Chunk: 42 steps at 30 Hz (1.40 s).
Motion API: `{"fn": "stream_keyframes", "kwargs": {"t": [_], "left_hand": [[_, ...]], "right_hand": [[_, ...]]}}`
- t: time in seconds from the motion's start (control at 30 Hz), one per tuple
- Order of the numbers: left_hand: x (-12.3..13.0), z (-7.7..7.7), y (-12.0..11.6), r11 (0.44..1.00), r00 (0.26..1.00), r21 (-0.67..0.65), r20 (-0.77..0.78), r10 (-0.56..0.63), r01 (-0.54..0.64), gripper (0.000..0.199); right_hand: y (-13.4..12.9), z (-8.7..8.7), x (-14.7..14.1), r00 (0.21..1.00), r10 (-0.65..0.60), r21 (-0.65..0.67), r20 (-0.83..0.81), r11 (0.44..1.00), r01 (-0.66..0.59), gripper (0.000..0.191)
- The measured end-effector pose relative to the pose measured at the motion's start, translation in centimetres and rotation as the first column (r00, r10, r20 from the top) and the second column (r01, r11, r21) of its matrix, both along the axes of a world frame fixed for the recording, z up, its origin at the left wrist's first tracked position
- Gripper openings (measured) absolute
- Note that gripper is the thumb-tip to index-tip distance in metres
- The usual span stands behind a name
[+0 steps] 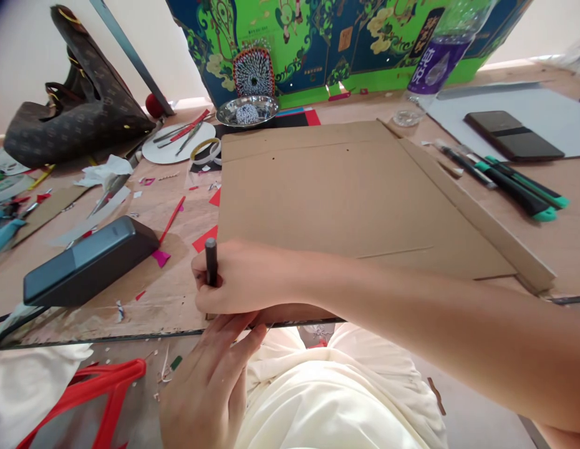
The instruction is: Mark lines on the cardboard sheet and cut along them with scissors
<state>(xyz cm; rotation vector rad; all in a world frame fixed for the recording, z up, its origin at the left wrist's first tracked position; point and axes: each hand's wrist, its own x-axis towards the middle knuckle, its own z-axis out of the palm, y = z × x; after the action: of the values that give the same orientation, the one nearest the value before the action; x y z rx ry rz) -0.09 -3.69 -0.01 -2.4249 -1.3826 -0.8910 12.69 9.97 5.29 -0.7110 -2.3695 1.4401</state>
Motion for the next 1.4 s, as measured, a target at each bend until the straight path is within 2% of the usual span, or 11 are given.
{"fn": "stream_keyframes", "kwargs": {"t": [0.2,0.4,0.5,0.63,0.93,1.07,1.17,1.27,1.4], "left_hand": [[0.1,0.1,-0.1,1.0,1.0,-0.017,0.0,-0.011,0.011,0.027],[0.0,0.1,-0.1,1.0,1.0,-0.028,-0.016,0.003,-0.003,0.028],[0.0,0.0,-0.2,1.0,0.999,-0.005,-0.04,0.021,-0.022,0.026],[-0.1,0.2,-0.1,1.0,0.999,0.022,-0.048,0.022,-0.021,0.022],[-0.1,0.1,0.2,0.999,0.999,0.006,-0.023,-0.049,0.049,0.029],[-0.3,-0.1,0.3,0.998,0.998,0.014,-0.007,-0.058,0.058,0.028],[-0.5,0.0,0.4,0.996,0.996,-0.03,-0.039,-0.085,0.084,0.03],[-0.6,0.1,0.5,0.996,0.995,-0.017,-0.056,-0.085,0.084,0.03],[-0.7,0.4,0.6,0.996,0.991,-0.03,-0.1,-0.085,0.083,0.03]], "right_hand": [[-0.1,0.8,0.6,0.996,0.024,0.02,0.089,0.999,-0.026,0.005],[-0.3,0.8,1.3,0.988,-0.005,0.07,0.153,0.998,-0.005,0.008],[-0.5,1.2,1.6,0.976,-0.03,0.108,0.218,0.994,0.007,0.013],[-0.6,1.9,2.5,0.962,-0.03,0.138,0.273,0.99,-0.008,0.008],[-0.2,2.1,4.9,0.964,-0.014,0.147,0.266,0.989,-0.026,0.01],[-0.6,2.4,5.9,0.954,-0.054,0.224,0.294,0.975,-0.014,0.015],[-0.9,2.4,6.5,0.946,-0.068,0.265,0.316,0.964,-0.019,0.02],[-0.7,2.2,7.0,0.948,-0.056,0.25,0.312,0.968,-0.025,0.011],[-0.4,2.2,7.7,0.948,-0.085,0.209,0.307,0.978,0.02,0.013]]}}
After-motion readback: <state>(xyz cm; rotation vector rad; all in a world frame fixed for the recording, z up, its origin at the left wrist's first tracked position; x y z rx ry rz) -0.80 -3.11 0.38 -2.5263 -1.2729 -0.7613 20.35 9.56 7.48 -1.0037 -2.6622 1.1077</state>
